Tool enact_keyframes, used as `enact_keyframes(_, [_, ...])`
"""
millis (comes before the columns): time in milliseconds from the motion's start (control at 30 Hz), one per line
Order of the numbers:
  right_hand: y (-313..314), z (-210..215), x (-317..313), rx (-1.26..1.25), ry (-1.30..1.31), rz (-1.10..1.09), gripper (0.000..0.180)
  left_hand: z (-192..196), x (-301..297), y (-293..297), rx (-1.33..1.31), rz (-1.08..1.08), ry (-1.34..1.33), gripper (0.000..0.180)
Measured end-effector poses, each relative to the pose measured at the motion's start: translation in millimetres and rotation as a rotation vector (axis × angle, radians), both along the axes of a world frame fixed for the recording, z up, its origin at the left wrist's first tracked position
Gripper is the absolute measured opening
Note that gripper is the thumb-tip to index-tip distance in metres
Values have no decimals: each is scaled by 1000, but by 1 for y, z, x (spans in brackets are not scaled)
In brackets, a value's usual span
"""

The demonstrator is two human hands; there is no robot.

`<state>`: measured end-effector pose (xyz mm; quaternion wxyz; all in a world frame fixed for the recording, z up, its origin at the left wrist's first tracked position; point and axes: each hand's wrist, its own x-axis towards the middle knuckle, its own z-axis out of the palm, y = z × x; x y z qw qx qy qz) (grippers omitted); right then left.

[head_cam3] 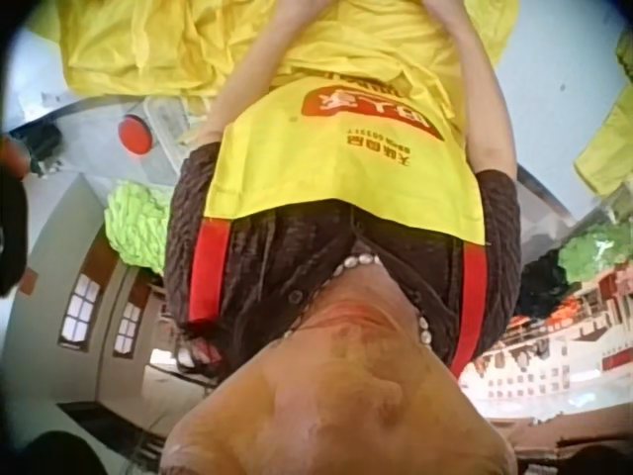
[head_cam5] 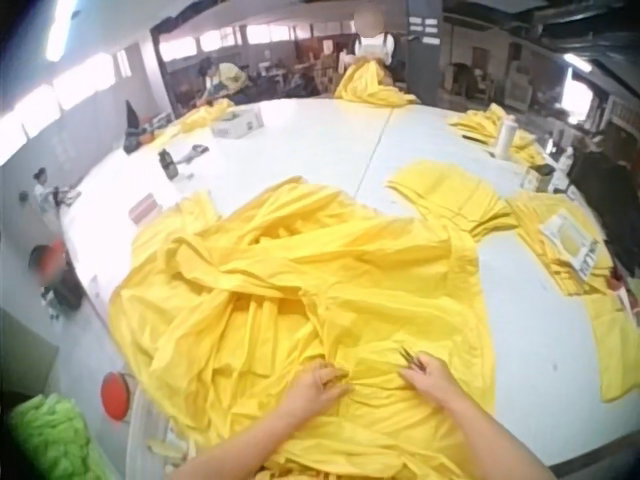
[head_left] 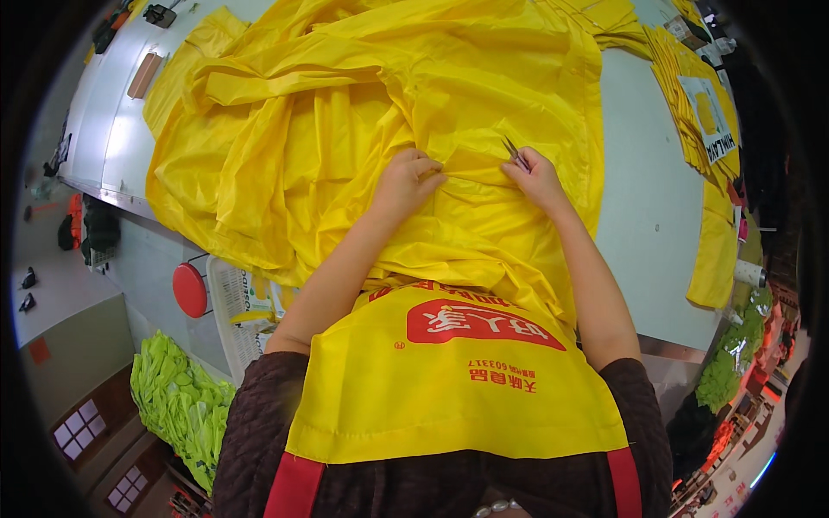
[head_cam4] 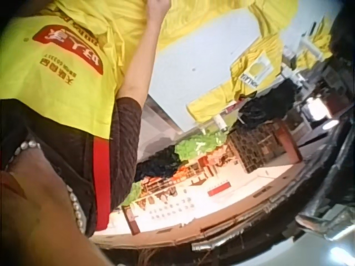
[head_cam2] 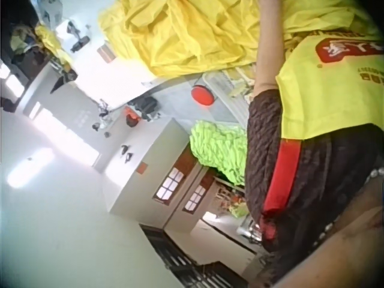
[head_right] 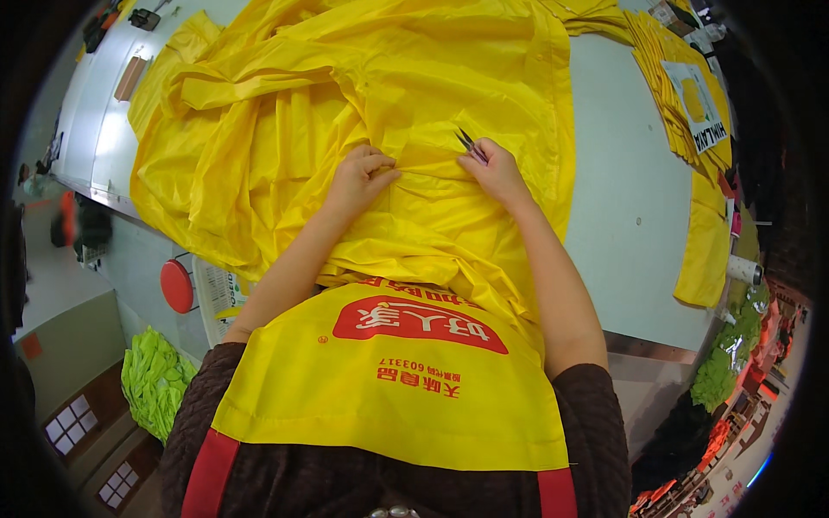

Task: The person folds a yellow raincoat on a table, trims loose threads with scissors, and places the folded garment into a plastic packaging bag. The person repeats this process for multiple raincoats.

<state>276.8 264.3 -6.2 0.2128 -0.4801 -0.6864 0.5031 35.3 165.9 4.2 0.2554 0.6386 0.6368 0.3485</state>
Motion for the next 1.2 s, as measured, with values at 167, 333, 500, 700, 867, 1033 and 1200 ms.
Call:
enact_keyframes(167, [-18,8,10,292,-123,110,12,-14,-10,0,134,-130,128,13])
enact_keyframes(333, [-39,16,23,608,-147,388,19,-5,-10,-7,82,-11,113,10])
enact_keyframes(500, [-47,15,26,535,-122,408,25,2,-5,-1,47,-56,-52,11])
enact_keyframes(700, [-43,20,24,267,-151,388,26,-12,-6,0,72,-76,1,17])
enact_keyframes(867, [-43,20,24,202,-151,347,28,-16,-1,-13,61,26,25,16])
enact_keyframes(1033, [-40,20,25,107,-132,343,28,-18,5,-17,131,58,110,13])
enact_keyframes(1200, [-35,28,9,-48,-105,311,24,-17,6,-15,268,-18,298,10])
